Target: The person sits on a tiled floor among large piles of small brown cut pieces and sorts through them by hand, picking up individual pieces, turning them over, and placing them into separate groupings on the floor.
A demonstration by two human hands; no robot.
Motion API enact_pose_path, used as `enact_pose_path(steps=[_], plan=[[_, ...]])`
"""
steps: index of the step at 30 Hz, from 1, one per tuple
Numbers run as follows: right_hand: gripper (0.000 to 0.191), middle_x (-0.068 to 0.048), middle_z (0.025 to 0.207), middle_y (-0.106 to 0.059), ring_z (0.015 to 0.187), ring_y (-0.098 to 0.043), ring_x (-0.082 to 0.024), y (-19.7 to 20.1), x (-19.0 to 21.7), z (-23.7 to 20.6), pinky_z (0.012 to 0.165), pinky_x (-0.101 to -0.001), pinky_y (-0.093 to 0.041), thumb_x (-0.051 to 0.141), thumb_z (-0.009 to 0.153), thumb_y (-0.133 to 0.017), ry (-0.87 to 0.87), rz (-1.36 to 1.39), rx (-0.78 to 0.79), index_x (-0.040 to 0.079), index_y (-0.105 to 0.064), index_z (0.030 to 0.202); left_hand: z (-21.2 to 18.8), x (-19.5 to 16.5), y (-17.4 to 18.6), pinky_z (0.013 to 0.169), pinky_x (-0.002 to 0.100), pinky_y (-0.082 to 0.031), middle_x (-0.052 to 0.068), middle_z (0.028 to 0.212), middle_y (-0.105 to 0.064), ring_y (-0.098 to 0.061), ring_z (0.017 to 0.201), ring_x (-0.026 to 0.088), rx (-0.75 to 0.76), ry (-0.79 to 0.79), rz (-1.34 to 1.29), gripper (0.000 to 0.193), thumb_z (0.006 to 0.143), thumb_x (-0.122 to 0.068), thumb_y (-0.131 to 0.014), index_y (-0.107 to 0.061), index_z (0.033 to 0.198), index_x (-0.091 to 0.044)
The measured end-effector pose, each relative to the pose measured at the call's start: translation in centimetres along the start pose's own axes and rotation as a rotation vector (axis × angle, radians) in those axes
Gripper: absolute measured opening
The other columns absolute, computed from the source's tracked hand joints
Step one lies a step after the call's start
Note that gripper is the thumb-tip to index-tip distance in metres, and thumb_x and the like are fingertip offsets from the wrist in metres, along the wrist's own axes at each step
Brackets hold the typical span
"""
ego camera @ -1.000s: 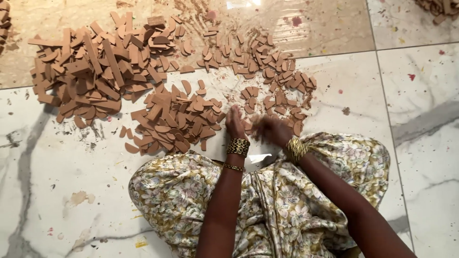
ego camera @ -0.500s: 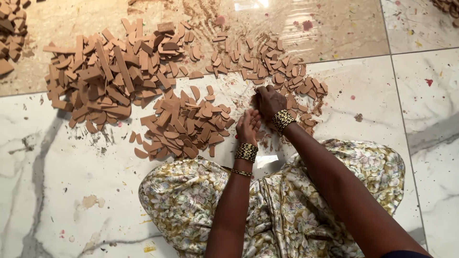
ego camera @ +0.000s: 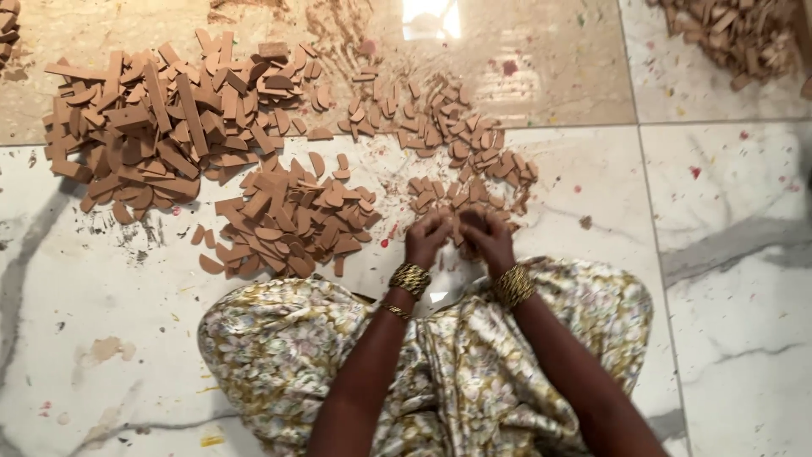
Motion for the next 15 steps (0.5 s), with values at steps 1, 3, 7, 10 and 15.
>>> enact_pose_path(steps=[1,3,7,10,15], plan=[[0.039,-0.012,0.1,-0.073,0.078,-0.073,-0.015,0.0,-0.1,-0.2,0.066,-0.0277,-0.066,0.015,0.086,-0.078,-0.018,-0.005,-0.023,0.0,-0.066,0.119,0.0,0.5,0.1,0.073,0.025,-0.063,0.01,0.101,-0.077,-0.073,0.087,0.015,0.025,0.167,-0.047,0.027,0.095,-0.019,-0.075,-0.075,0.116,-0.001],[0.039,-0.01,0.097,-0.075,0.074,-0.073,-0.015,-0.4,-0.2,-0.2,0.062,-0.0284,-0.065,0.013,0.085,-0.077,-0.051,-0.01,-0.068,0.004,-0.067,0.121,-0.2,0.8,0.4,0.07,0.025,-0.061,0.01,0.103,-0.077,-0.072,0.085,0.013,-0.032,0.162,-0.09,0.027,0.094,-0.017,-0.074,-0.074,0.117,-0.002],[0.029,-0.007,0.091,-0.076,0.067,-0.072,-0.014,-1.8,0.5,-0.2,0.057,-0.0276,-0.058,0.013,0.093,-0.071,0.284,-0.317,-0.038,0.008,-0.067,0.121,-0.9,0.9,0.8,0.069,0.024,-0.062,0.009,0.103,-0.079,-0.074,0.085,0.012,-0.149,0.039,-0.138,0.027,0.094,-0.015,-0.072,-0.075,0.117,-0.001],[0.022,-0.005,0.087,-0.077,0.065,-0.072,-0.012,-2.5,0.5,-0.7,0.058,-0.0259,-0.057,0.013,0.098,-0.067,0.466,-0.424,-0.02,0.008,-0.066,0.119,-1.3,0.9,0.8,0.074,0.022,-0.066,0.005,0.101,-0.077,-0.077,0.087,0.01,-0.088,0.096,0.003,0.033,0.097,-0.02,-0.07,-0.07,0.126,-0.005],[0.021,-0.005,0.079,-0.072,0.061,-0.067,-0.01,-2.3,-0.2,0.1,0.05,-0.0256,-0.053,0.015,0.099,-0.066,0.117,-0.163,0.107,0.005,-0.067,0.117,-0.9,1.0,1.2,0.073,0.025,-0.064,0.009,0.099,-0.075,-0.074,0.082,0.013,-0.071,0.1,-0.134,0.034,0.096,-0.018,-0.072,-0.073,0.123,0.001]])
Point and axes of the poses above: each hand's wrist, its own z-axis towards the middle knuckle, its own y-axis out of the back of the hand, x = y × z, the point moved 2 cm from there along z, towards the middle knuckle
